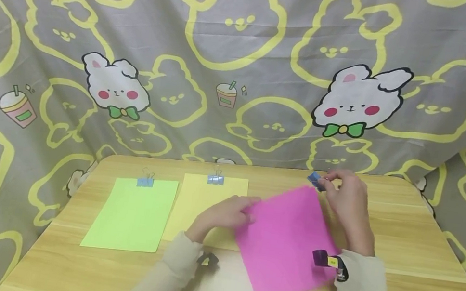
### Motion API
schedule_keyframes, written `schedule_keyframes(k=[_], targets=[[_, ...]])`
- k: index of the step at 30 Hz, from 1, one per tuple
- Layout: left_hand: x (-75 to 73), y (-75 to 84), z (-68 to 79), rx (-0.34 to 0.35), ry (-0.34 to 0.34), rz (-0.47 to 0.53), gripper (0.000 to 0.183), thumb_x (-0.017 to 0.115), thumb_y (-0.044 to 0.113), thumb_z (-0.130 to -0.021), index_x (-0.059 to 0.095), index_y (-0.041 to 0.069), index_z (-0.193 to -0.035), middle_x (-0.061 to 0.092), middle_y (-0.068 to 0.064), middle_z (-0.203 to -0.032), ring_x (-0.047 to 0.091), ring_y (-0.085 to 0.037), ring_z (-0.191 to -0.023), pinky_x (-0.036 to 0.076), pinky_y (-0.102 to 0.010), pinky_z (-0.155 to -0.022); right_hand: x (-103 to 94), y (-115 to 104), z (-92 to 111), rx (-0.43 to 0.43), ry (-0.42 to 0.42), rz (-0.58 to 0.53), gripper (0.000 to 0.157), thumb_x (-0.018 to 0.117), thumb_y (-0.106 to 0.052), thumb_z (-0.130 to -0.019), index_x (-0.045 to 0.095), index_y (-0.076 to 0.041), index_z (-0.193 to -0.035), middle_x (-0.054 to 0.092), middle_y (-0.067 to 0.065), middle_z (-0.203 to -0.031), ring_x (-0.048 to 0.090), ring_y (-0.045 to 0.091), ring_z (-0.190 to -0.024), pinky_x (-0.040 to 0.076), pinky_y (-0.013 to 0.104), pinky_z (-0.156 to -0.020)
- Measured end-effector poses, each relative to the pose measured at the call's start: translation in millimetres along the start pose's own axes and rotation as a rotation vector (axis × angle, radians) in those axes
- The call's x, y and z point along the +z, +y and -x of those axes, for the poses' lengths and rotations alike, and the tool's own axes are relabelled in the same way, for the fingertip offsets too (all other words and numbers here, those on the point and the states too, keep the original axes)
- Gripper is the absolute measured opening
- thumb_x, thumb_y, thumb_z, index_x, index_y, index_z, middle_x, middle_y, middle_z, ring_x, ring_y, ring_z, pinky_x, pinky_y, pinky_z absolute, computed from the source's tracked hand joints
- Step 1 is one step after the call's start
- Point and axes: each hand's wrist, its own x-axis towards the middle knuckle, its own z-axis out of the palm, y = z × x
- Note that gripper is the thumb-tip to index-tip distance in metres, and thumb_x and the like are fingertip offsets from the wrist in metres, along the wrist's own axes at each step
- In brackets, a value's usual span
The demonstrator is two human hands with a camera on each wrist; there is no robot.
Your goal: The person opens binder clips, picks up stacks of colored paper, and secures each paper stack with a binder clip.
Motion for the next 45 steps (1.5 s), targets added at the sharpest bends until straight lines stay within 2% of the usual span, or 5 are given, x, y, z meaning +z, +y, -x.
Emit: schedule_keyframes(k=[5, 14, 22, 32, 45], targets=[[-16.0, -14.5, 5.7, -0.029, 0.046, 0.136, 0.042, 0.057, 0.013, -0.103, 0.058, 0.007, -0.144, 0.069, -0.01, -0.126, 0.064, -0.014, -0.109, 0.049, -0.028, -0.097, -10.0, 9.8, 1.0, 0.018, 0.068, -0.014, 0.027, 0.067, -0.02, -0.102, 0.069, 0.006, -0.1, 0.062, 0.026, -0.127, 0.054, 0.048, -0.121, 0.054, 0.02, -0.076], [-44.3, -40.0, 20.7, -0.071, 0.088, 0.16, 0.031, 0.045, 0.01, -0.108, 0.051, 0.004, -0.079, 0.041, -0.001, -0.07, 0.041, -0.012, -0.066, 0.038, -0.025, -0.063, -8.6, 27.3, 2.1, 0.075, -0.154, -0.017, 0.032, 0.058, -0.028, -0.105, 0.059, 0.004, -0.099, 0.058, 0.036, -0.124, 0.055, 0.061, -0.117, 0.052, 0.046, -0.078], [-51.3, -50.6, 35.3, -0.191, 0.015, 0.202, 0.028, 0.052, 0.002, -0.097, 0.067, -0.003, -0.12, 0.064, -0.015, -0.114, 0.061, -0.024, -0.101, 0.052, -0.038, -0.09, -1.3, 30.0, 5.6, 0.027, -0.356, 0.007, 0.024, 0.067, -0.025, -0.101, 0.069, -0.002, -0.097, 0.07, 0.024, -0.106, 0.066, 0.052, -0.104, 0.056, 0.055, -0.083], [-49.6, -57.1, 34.2, -0.221, 0.005, 0.249, 0.029, 0.053, 0.0, -0.098, 0.063, 0.001, -0.124, 0.065, -0.013, -0.107, 0.063, -0.021, -0.09, 0.052, -0.033, -0.08, 3.7, 18.3, 18.2, -0.12, -0.98, -0.246, 0.01, 0.075, -0.016, -0.094, 0.075, -0.006, -0.096, 0.068, 0.0, -0.083, 0.058, 0.013, -0.076, 0.05, 0.027, -0.068], [-45.3, -46.1, 29.1, -0.129, -0.02, 0.254, 0.043, 0.07, 0.002, -0.094, 0.053, 0.004, -0.134, 0.062, -0.01, -0.113, 0.062, -0.022, -0.105, 0.051, -0.037, -0.095, 13.8, 4.2, 13.6, -0.161, -1.036, -0.229, 0.012, 0.075, -0.018, -0.094, 0.078, -0.008, -0.087, 0.062, -0.001, -0.071, 0.052, 0.008, -0.066, 0.044, 0.023, -0.061]])
